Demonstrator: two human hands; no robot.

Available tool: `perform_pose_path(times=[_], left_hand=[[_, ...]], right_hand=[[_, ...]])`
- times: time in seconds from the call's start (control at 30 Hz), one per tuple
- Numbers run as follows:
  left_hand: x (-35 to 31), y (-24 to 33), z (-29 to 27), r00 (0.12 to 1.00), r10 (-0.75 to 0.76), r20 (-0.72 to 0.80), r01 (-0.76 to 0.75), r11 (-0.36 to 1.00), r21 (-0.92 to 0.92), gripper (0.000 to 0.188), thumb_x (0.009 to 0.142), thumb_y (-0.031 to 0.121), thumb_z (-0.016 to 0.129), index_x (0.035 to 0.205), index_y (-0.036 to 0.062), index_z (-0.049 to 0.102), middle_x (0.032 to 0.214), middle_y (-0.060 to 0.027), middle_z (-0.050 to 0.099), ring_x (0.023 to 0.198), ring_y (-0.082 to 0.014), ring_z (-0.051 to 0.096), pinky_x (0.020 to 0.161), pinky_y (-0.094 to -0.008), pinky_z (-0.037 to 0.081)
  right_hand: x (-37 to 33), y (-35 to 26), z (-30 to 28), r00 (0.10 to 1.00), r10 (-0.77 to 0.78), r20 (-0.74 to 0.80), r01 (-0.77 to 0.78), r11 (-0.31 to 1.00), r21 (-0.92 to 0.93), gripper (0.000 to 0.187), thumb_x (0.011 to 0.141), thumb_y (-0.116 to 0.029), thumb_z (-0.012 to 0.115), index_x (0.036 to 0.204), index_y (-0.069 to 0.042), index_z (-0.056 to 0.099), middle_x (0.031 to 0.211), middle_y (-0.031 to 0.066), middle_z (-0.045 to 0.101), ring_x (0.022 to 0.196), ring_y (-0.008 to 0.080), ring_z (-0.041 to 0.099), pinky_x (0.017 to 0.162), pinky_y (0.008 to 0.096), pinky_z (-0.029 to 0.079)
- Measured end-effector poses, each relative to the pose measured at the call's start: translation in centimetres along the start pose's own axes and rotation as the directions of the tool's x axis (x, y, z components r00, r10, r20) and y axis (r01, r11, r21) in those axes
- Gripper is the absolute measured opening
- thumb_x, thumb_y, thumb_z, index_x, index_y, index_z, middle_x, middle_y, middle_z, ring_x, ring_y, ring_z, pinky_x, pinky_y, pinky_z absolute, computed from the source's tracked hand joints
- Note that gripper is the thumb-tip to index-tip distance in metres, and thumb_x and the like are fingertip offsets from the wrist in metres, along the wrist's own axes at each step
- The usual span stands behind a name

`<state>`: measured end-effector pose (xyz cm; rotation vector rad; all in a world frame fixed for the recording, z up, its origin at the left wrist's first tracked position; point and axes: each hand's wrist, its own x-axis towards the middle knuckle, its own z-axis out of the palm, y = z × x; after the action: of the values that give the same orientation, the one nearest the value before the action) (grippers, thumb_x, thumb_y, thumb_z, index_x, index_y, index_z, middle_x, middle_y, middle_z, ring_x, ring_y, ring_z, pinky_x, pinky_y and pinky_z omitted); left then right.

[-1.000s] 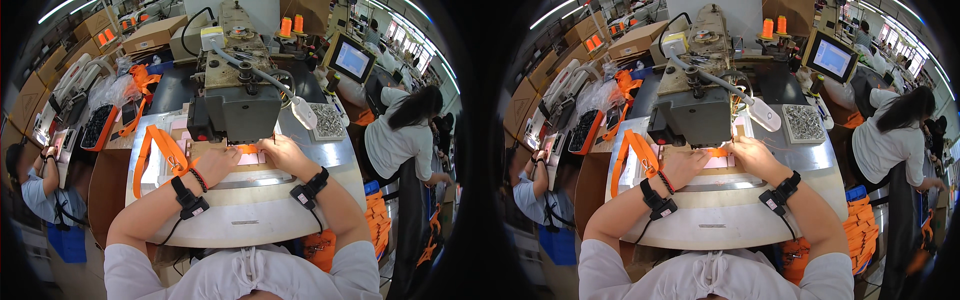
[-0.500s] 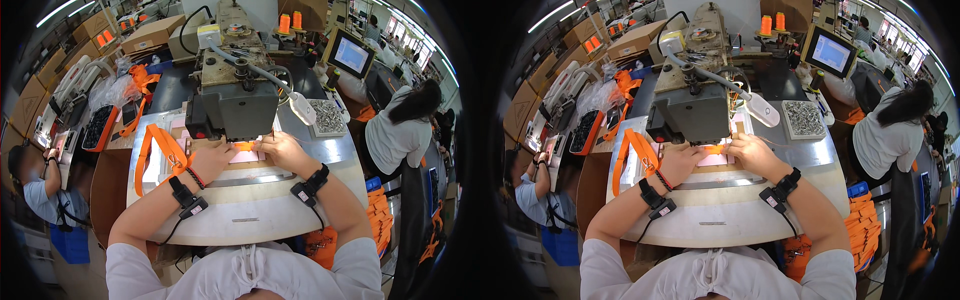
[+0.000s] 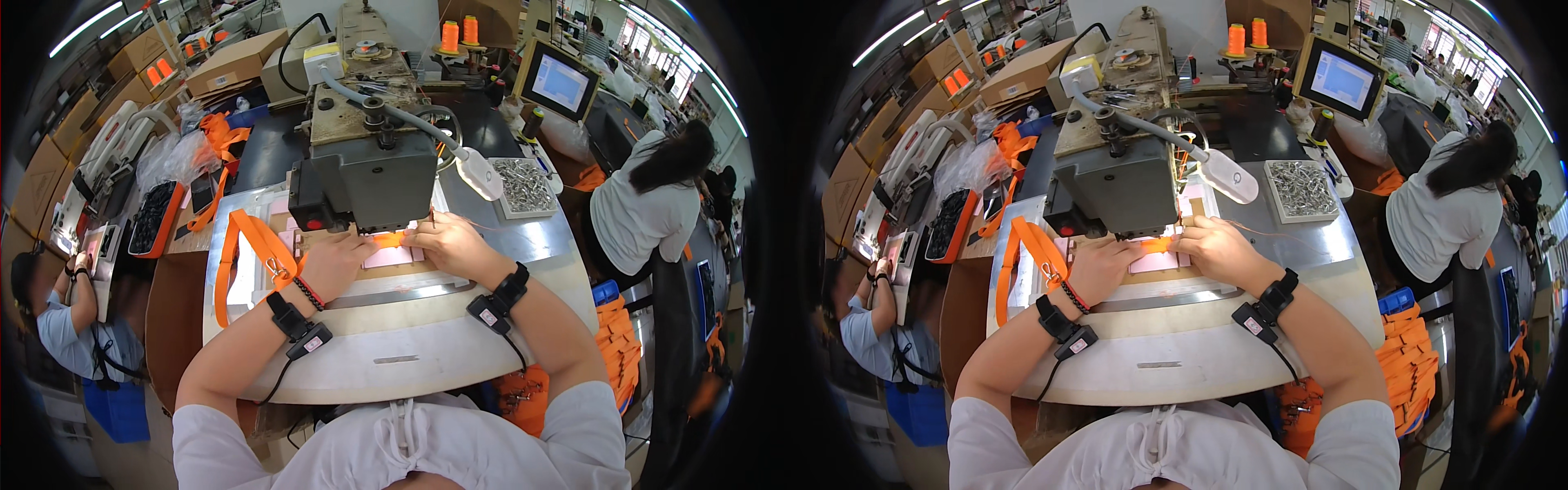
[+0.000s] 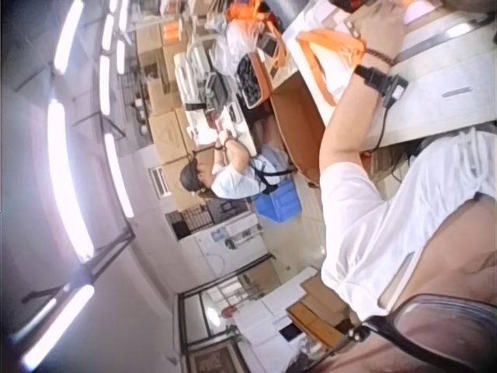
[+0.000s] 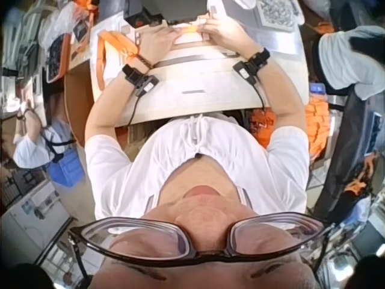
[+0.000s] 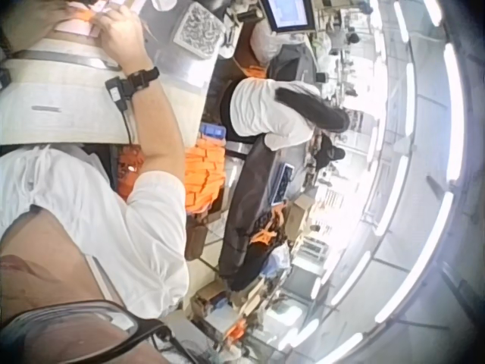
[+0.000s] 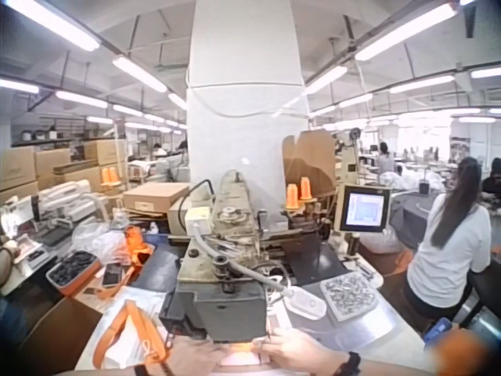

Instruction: The person attaches metal clasps to orange fabric straps by hand, then uses a sewing machine to stitch the clasps securely to the straps. The person handles the straps and clasps one at a time, positioning them under the machine needle and operating the sewing machine to complete the assembly.

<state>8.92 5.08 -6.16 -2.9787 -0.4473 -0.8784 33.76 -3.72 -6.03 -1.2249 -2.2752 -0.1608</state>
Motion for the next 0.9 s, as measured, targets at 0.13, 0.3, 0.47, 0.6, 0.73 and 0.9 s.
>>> perform_pose_path(times=[0.13,0.3,0.47,0.6,0.73,0.9], left_hand=[[0.14,-0.06,-0.19,1.000,0.011,0.016,-0.011,1.000,0.005,0.026,0.072,0.005,0.060,0.096,0.0097,0.070,0.091,-0.0039,0.069,0.075,-0.0228,0.063,0.067,-0.0330,0.052],[0.16,-0.17,-0.07,0.999,0.030,0.028,-0.031,0.999,0.036,0.026,0.072,0.005,0.061,0.095,0.0104,0.070,0.091,-0.0033,0.070,0.073,-0.0222,0.063,0.066,-0.0325,0.053],[0.28,-0.32,-0.13,0.997,0.017,0.073,-0.020,0.999,0.038,0.026,0.073,0.005,0.062,0.096,0.0112,0.070,0.093,-0.0032,0.070,0.073,-0.0214,0.062,0.065,-0.0321,0.053],[0.20,-0.51,0.02,0.997,0.019,0.069,-0.022,0.999,0.037,0.026,0.074,0.006,0.061,0.097,0.0117,0.070,0.093,-0.0028,0.070,0.071,-0.0213,0.062,0.064,-0.0318,0.052],[0.17,-0.61,0.09,0.998,0.022,0.053,-0.024,0.999,0.028,0.024,0.074,0.006,0.061,0.096,0.0113,0.070,0.092,-0.0023,0.070,0.070,-0.0217,0.061,0.063,-0.0316,0.052],[0.19,0.00,-0.65,0.997,0.007,0.080,-0.004,0.999,-0.038,0.022,0.075,0.004,0.060,0.094,0.0112,0.069,0.092,-0.0040,0.070,0.075,-0.0226,0.064,0.065,-0.0322,0.053]], right_hand=[[0.04,-0.09,-0.07,1.000,0.016,0.003,-0.016,1.000,0.012,0.030,0.071,-0.005,0.065,0.100,-0.013,0.072,0.103,-0.0012,0.066,0.102,0.0184,0.057,0.083,0.0340,0.047],[0.19,-0.35,-0.33,0.999,0.033,0.020,-0.034,0.999,0.023,0.030,0.071,-0.005,0.066,0.099,-0.013,0.072,0.104,0.0007,0.066,0.106,0.0192,0.057,0.083,0.0352,0.048],[0.20,-0.54,-0.48,0.998,0.061,0.027,-0.062,0.998,0.024,0.029,0.070,-0.006,0.068,0.097,-0.014,0.073,0.105,0.0021,0.066,0.104,0.0200,0.058,0.082,0.0356,0.048],[0.27,-0.62,-0.50,0.997,0.068,0.025,-0.069,0.997,0.026,0.029,0.069,-0.006,0.068,0.096,-0.014,0.073,0.105,0.0023,0.066,0.104,0.0202,0.058,0.082,0.0352,0.048],[0.29,-0.48,-0.32,0.998,0.054,0.016,-0.055,0.998,0.019,0.029,0.069,-0.006,0.068,0.096,-0.015,0.073,0.103,0.0019,0.067,0.105,0.0195,0.058,0.082,0.0346,0.048],[0.18,-0.65,-0.34,1.000,0.003,0.020,-0.003,1.000,-0.015,0.030,0.069,-0.006,0.068,0.097,-0.015,0.073,0.101,-0.0020,0.067,0.105,0.0179,0.057,0.082,0.0327,0.047]])
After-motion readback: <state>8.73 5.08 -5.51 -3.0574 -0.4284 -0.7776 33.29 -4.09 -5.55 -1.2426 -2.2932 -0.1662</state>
